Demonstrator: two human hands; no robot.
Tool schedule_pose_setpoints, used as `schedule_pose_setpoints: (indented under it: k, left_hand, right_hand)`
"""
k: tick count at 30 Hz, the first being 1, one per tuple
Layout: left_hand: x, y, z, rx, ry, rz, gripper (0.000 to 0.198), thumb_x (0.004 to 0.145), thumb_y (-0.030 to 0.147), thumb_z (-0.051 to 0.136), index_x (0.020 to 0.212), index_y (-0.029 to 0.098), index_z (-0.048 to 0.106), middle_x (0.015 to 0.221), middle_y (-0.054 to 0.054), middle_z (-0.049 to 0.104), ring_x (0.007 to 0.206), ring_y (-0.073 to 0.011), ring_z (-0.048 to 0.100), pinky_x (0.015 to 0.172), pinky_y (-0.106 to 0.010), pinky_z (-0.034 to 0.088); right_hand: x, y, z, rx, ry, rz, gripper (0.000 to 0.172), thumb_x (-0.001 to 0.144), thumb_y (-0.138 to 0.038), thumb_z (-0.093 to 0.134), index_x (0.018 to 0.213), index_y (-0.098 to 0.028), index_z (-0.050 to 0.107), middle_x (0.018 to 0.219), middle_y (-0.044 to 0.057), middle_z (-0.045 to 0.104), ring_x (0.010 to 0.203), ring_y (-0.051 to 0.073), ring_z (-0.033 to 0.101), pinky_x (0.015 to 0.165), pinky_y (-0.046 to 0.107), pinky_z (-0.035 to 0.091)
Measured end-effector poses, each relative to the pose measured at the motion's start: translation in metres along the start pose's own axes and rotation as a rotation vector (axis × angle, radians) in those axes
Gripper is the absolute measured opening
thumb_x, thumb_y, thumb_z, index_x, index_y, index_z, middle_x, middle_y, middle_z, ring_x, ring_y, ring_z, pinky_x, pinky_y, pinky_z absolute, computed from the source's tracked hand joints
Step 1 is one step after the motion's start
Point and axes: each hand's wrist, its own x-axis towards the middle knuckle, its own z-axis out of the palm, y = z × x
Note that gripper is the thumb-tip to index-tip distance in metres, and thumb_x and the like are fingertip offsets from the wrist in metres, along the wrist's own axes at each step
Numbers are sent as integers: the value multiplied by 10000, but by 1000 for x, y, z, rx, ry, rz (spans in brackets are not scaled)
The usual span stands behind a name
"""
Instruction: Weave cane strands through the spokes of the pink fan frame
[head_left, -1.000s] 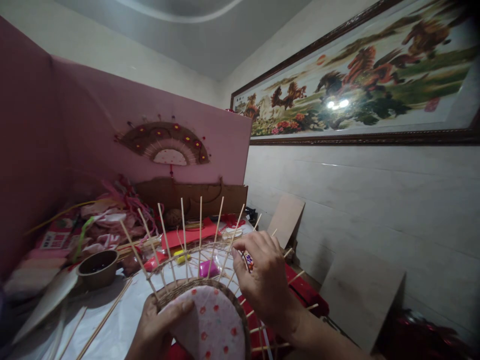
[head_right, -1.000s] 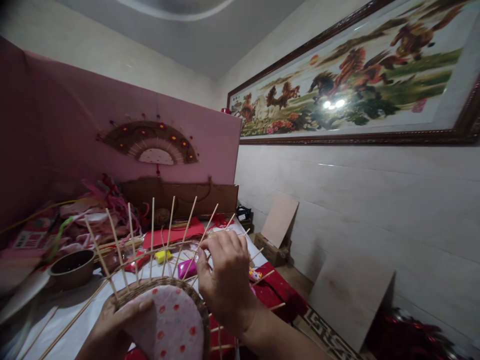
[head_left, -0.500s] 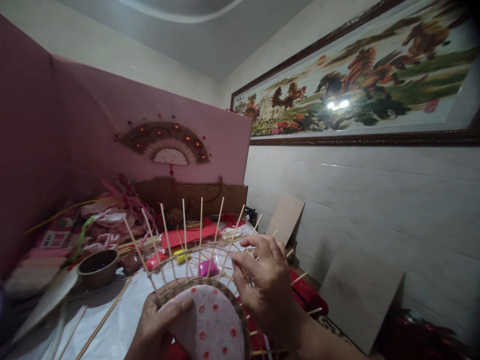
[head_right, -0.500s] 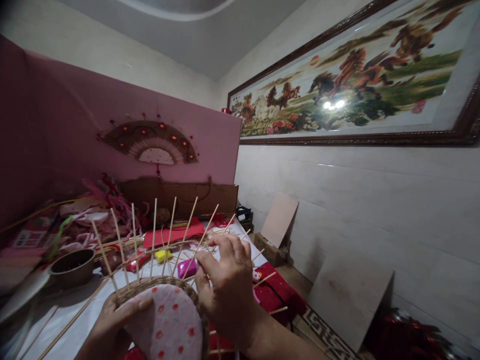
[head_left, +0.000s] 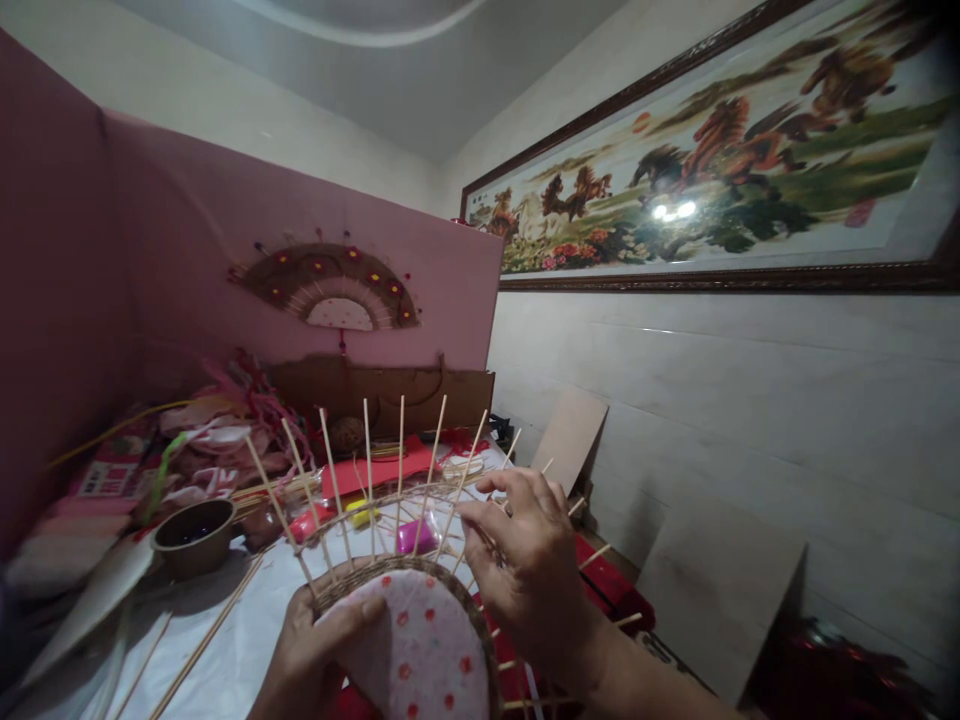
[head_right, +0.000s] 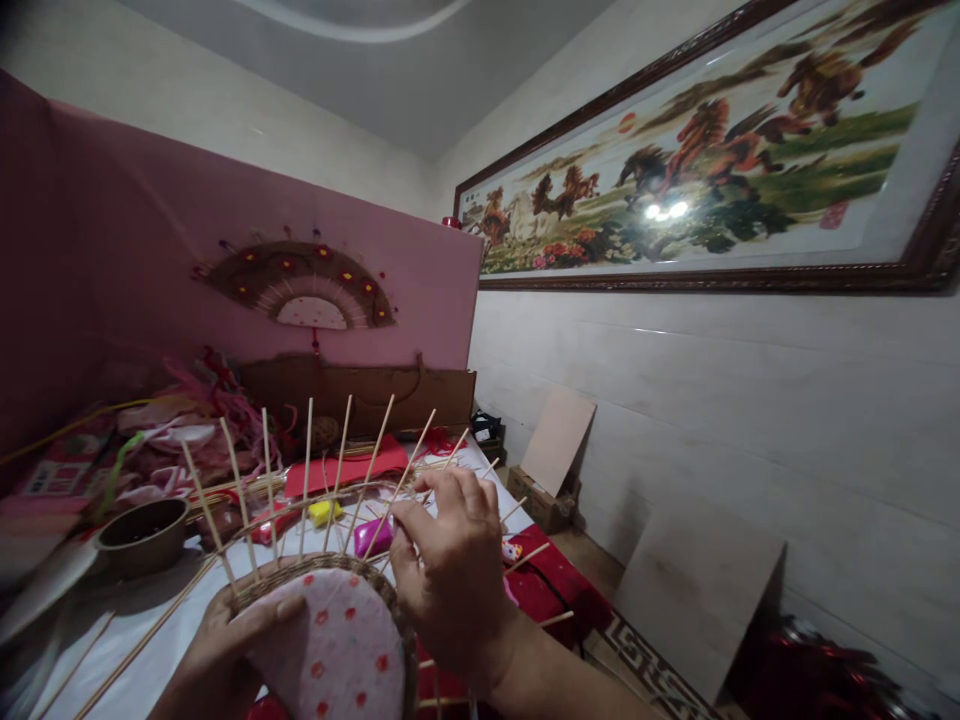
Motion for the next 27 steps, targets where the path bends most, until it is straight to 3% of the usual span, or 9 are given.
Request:
schedule_pose_setpoints:
  k: [6, 14, 22, 27]
  left_hand:
    - [3, -6, -9, 8, -63, -13, 288, 684, 304, 705, 934, 173, 762, 820, -126, 744, 718, -275, 673, 658, -364, 519]
    - [0, -2, -3, 0, -27, 3, 302, 644, 287, 736, 917, 161, 766, 802, -128, 744, 696, -276, 671, 636, -353, 521]
    - [-3, 3, 2, 10, -21, -16, 284, 652, 287, 732, 899, 150, 769, 826, -139, 745, 735, -293, 675, 660, -368, 524]
    - [0, -1, -2, -14, -7, -9, 298, 629, 275, 750, 905, 164, 767, 808, -123, 745, 712, -274, 675, 657, -351, 524]
  right_hand:
    - [1, 1, -1, 113, 18, 27, 171, 784, -118, 560, 862, -200, 688, 884, 61, 610, 875, 217, 525, 773, 392, 404]
    - [-2, 0, 1, 44, -39, 11, 200, 751, -121, 568, 859, -230, 697, 941, 70, 605, 911, 242, 513, 763, 406, 392]
    - [2, 2, -4, 127, 23, 21, 170, 790, -121, 560, 860, -200, 694, 891, 64, 610, 884, 217, 529, 768, 390, 408]
    - [1, 1, -2, 77, -24, 20, 155, 782, -128, 570, 836, -214, 687, 916, 59, 607, 900, 226, 525, 771, 399, 404]
